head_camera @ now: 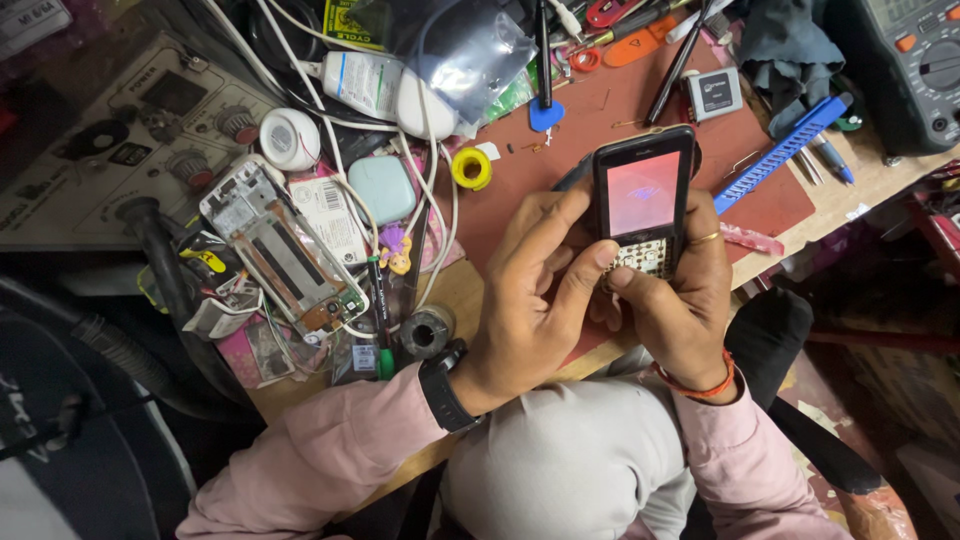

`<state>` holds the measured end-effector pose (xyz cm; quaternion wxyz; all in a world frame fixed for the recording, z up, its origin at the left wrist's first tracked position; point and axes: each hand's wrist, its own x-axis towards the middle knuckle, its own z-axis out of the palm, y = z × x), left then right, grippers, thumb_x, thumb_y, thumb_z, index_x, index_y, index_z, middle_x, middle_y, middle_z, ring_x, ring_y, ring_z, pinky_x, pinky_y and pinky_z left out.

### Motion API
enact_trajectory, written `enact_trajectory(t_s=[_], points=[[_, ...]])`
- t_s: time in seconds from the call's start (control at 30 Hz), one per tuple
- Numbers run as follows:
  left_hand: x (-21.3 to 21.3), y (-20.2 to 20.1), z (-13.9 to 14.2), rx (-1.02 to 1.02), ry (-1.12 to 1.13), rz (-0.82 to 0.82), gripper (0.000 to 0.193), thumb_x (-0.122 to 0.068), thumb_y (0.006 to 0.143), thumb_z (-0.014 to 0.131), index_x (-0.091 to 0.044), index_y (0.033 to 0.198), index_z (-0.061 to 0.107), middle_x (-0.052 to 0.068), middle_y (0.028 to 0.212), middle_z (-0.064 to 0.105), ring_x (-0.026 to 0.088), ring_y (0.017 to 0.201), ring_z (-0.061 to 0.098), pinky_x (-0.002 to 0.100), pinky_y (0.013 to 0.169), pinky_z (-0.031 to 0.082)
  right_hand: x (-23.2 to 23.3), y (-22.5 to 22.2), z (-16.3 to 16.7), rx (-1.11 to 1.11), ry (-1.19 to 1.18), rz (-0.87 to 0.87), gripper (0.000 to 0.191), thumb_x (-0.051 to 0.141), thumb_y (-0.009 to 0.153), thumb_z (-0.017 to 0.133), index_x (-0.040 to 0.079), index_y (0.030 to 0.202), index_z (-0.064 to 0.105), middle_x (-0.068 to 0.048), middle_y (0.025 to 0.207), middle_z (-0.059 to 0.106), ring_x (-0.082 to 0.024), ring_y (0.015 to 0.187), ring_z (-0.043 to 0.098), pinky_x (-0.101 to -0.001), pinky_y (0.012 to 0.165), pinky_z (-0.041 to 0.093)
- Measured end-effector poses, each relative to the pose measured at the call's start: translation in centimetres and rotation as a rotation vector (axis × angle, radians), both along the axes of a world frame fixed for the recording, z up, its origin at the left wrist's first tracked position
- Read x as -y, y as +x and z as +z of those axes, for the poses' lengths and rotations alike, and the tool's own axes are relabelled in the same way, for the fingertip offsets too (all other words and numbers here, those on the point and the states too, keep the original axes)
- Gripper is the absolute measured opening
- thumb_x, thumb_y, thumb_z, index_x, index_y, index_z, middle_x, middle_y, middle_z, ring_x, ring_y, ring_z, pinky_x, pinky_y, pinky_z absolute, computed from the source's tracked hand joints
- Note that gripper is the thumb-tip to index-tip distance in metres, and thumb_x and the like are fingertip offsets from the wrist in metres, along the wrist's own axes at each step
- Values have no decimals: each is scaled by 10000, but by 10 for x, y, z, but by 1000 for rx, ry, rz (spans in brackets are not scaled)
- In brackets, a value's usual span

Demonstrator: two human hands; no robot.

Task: The person sits at a cluttered repair bench and repairs a small feature phone. They pry open the back cover, work on the internal board and battery compartment with a screwdriver, reattach the cover, then power the phone on and press keys to test the screen and keypad.

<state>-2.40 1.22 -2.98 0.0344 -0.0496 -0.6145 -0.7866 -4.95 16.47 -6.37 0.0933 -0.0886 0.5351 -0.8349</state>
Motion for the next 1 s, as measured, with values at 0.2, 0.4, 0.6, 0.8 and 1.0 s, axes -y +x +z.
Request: enact_trajectory(t_s=[0.2, 0.4, 0.6, 0.8, 1.0], points=[[1, -1, 0, -1, -27, 4, 464, -48, 1116, 578, 37, 1553, 445, 82, 1313, 505, 91, 916, 645, 232, 719, 599, 0, 1, -1, -13, 36, -32, 532, -81, 920, 574, 38, 1415, 419, -66, 1090, 615, -84, 748, 607, -225, 635, 523], [1, -1, -4, -63, -92, 29, 414, -50, 1141, 590, 48, 1518, 452, 83, 1265, 517, 102, 1044, 622, 214, 827, 588, 0, 0, -2, -45, 110, -61, 548, -68, 910, 595, 26, 1425, 436, -56, 1117, 614, -77, 794, 601, -224, 680, 522], [1, -1, -6, -58, -68, 25, 460, -50, 1133, 588, 40, 1564, 452, 85, 1257, 513, 101, 1033, 622, 219, 817, 599, -2, 1, -4, -44, 112, -59, 550, -67, 903, 588, 26, 1421, 428, -57, 1131, 616, -83, 817, 612, -230, 702, 535], [0, 1, -6, -48, -47, 27, 446, -27, 1120, 589, 61, 1537, 457, 92, 1262, 513, 106, 1011, 636, 219, 780, 609, -3, 2, -8, -37, 62, -39, 514, -72, 921, 590, 23, 1404, 439, -61, 1090, 619, -72, 809, 607, -231, 723, 529], [0, 0, -7, -86, -54, 36, 438, -38, 1132, 589, 63, 1536, 453, 94, 1266, 511, 112, 1023, 640, 225, 774, 628, -4, 2, -9, -71, 79, -39, 469, -70, 934, 599, 4, 1369, 440, -60, 1132, 617, -77, 917, 611, -210, 795, 526]])
